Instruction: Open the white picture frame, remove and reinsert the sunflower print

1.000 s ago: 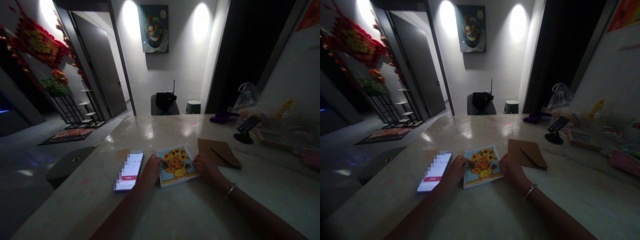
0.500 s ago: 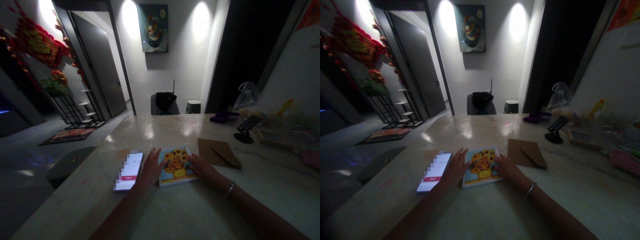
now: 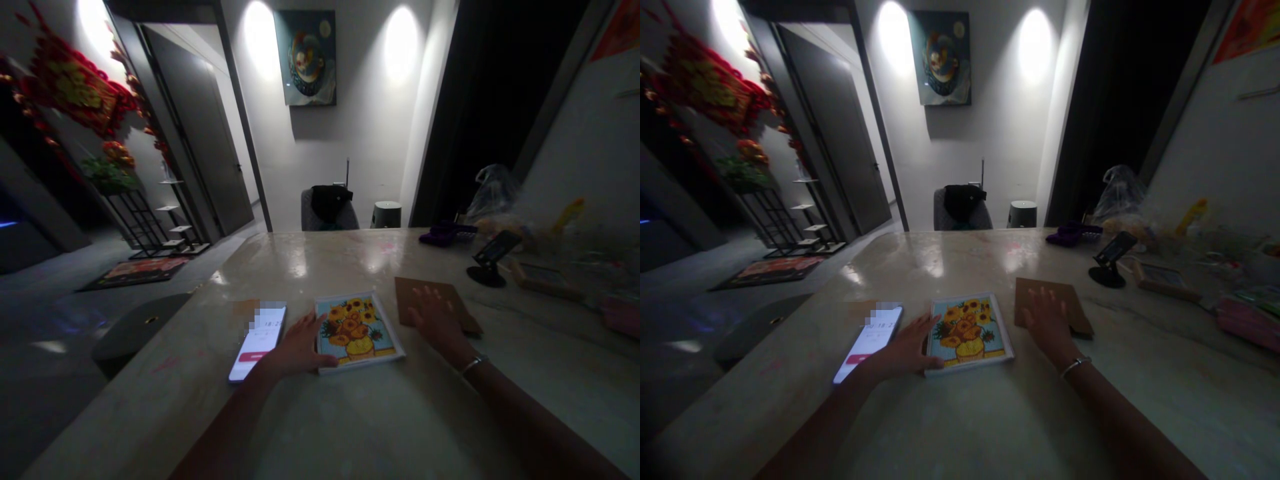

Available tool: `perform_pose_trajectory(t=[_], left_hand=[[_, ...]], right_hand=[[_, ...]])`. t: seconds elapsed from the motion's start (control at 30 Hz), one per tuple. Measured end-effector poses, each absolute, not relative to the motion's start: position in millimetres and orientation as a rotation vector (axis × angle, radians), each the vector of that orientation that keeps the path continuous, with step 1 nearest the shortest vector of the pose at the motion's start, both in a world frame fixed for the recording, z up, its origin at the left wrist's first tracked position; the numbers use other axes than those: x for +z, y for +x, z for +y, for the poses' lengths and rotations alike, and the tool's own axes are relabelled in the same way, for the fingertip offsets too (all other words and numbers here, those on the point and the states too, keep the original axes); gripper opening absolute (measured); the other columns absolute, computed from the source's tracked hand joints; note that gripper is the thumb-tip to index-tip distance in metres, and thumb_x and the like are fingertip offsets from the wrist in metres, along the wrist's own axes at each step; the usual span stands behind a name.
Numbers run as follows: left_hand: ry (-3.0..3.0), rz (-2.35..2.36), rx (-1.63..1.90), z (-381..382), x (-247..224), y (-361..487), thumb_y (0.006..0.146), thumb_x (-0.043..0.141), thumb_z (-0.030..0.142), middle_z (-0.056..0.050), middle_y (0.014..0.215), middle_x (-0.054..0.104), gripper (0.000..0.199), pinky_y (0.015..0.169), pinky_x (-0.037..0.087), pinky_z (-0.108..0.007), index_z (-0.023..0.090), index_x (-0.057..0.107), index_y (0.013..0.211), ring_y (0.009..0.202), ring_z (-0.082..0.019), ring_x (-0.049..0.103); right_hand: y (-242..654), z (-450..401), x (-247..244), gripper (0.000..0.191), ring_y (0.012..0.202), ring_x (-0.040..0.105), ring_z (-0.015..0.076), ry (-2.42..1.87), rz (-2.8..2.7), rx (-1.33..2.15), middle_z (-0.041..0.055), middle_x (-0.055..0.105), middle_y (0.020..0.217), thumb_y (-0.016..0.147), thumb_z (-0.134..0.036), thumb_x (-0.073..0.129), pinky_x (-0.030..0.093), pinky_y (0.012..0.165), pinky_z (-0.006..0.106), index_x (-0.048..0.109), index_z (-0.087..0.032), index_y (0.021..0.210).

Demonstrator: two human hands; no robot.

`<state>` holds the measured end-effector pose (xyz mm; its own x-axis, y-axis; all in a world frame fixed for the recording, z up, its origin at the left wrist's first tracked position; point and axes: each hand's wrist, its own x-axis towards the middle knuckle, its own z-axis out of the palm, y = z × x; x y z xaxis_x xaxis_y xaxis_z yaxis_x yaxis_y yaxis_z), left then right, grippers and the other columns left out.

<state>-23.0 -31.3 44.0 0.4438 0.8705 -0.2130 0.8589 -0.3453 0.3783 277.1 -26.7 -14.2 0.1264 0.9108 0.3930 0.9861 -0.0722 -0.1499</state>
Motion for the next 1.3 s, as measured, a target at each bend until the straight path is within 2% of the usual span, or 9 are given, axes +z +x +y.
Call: perform_pose_trajectory(t=[0.1,0.17,0.3,0.47,0.63,0.77,1.0,1.13,1.3], left_hand=[[2.267,1.390,-0.027,-37,53,-27,0.050,0.061,0.062,-0.016,0.142,0.010,0.110,0.102,0.016,-0.042,0.015,0.012,0.136,0.129,-0.031,0.010],[2.281,1.379,-0.071,-41,56,-30,0.048,0.063,0.060,-0.016,0.142,0.010,0.112,0.103,0.015,-0.041,0.014,0.010,0.136,0.129,-0.030,0.010],[2.268,1.414,-0.124,-47,56,-35,0.049,0.062,0.059,-0.018,0.142,0.008,0.112,0.104,0.015,-0.039,0.009,0.011,0.135,0.130,-0.029,0.007],[2.258,1.484,-0.047,-53,53,-36,0.051,0.058,0.063,-0.016,0.142,0.011,0.106,0.104,0.014,-0.040,0.012,0.017,0.134,0.129,-0.029,0.009],[2.236,1.516,-0.025,-55,54,-35,0.053,0.057,0.064,-0.016,0.142,0.013,0.104,0.104,0.014,-0.042,0.010,0.019,0.134,0.130,-0.029,0.008],[2.232,1.509,-0.015,-53,53,-38,0.053,0.056,0.064,-0.015,0.142,0.012,0.105,0.104,0.014,-0.042,0.010,0.018,0.134,0.130,-0.029,0.009],[2.257,1.482,0.081,-41,40,-27,0.057,0.052,0.066,-0.014,0.142,0.014,0.100,0.103,0.014,-0.042,0.013,0.019,0.134,0.130,-0.029,0.010],[2.264,1.448,0.180,-32,28,-14,0.059,0.049,0.067,-0.014,0.142,0.015,0.097,0.102,0.015,-0.044,0.014,0.017,0.134,0.129,-0.030,0.011],[2.279,1.457,0.325,-26,17,-4,0.065,0.048,0.062,-0.014,0.138,0.027,0.085,0.102,0.018,-0.041,0.015,0.025,0.131,0.127,-0.028,0.021]], right_hand=[[291,-26,-14,0.049,0.121,0.031,0.0363,-2.275,-1.735,-0.276,0.0200,0.036,0.132,0.080,-0.034,0.043,0.029,0.089,0.055,0.037,-0.013,0.125],[296,-27,-13,0.048,0.115,0.039,0.0348,-2.328,-1.735,-0.212,0.0203,0.043,0.126,0.081,-0.035,0.041,0.033,0.086,0.051,0.039,-0.012,0.123],[298,-29,-8,0.044,0.102,0.050,0.0283,-2.307,-1.798,-0.142,0.0181,0.055,0.111,0.082,-0.031,0.037,0.040,0.081,0.041,0.043,-0.010,0.120],[299,-28,-11,0.039,0.097,0.053,0.0283,-2.289,-1.766,-0.232,0.0159,0.059,0.104,0.080,-0.026,0.041,0.041,0.076,0.038,0.049,-0.013,0.115],[301,-21,-10,0.034,0.091,0.055,0.0248,-2.071,-1.777,-0.287,0.0161,0.061,0.096,0.076,-0.023,0.044,0.041,0.079,0.036,0.054,-0.009,0.106],[298,-21,3,0.032,0.091,0.055,0.0238,-1.848,-1.677,-0.315,0.0143,0.061,0.098,0.077,-0.026,0.043,0.040,0.082,0.038,0.054,-0.011,0.103],[261,-31,15,0.027,0.086,0.057,0.0197,-1.602,-1.832,0.039,0.0078,0.063,0.096,0.078,-0.029,0.045,0.044,0.079,0.032,0.058,-0.016,0.098],[241,-38,15,0.024,0.093,0.056,0.0212,-1.579,-2.006,0.058,0.0076,0.063,0.100,0.076,-0.025,0.047,0.043,0.082,0.034,0.061,-0.019,0.095],[234,-42,13,0.024,0.101,0.054,0.0213,-1.581,-2.126,0.108,0.0083,0.061,0.106,0.080,-0.023,0.044,0.041,0.086,0.036,0.062,-0.019,0.096]])
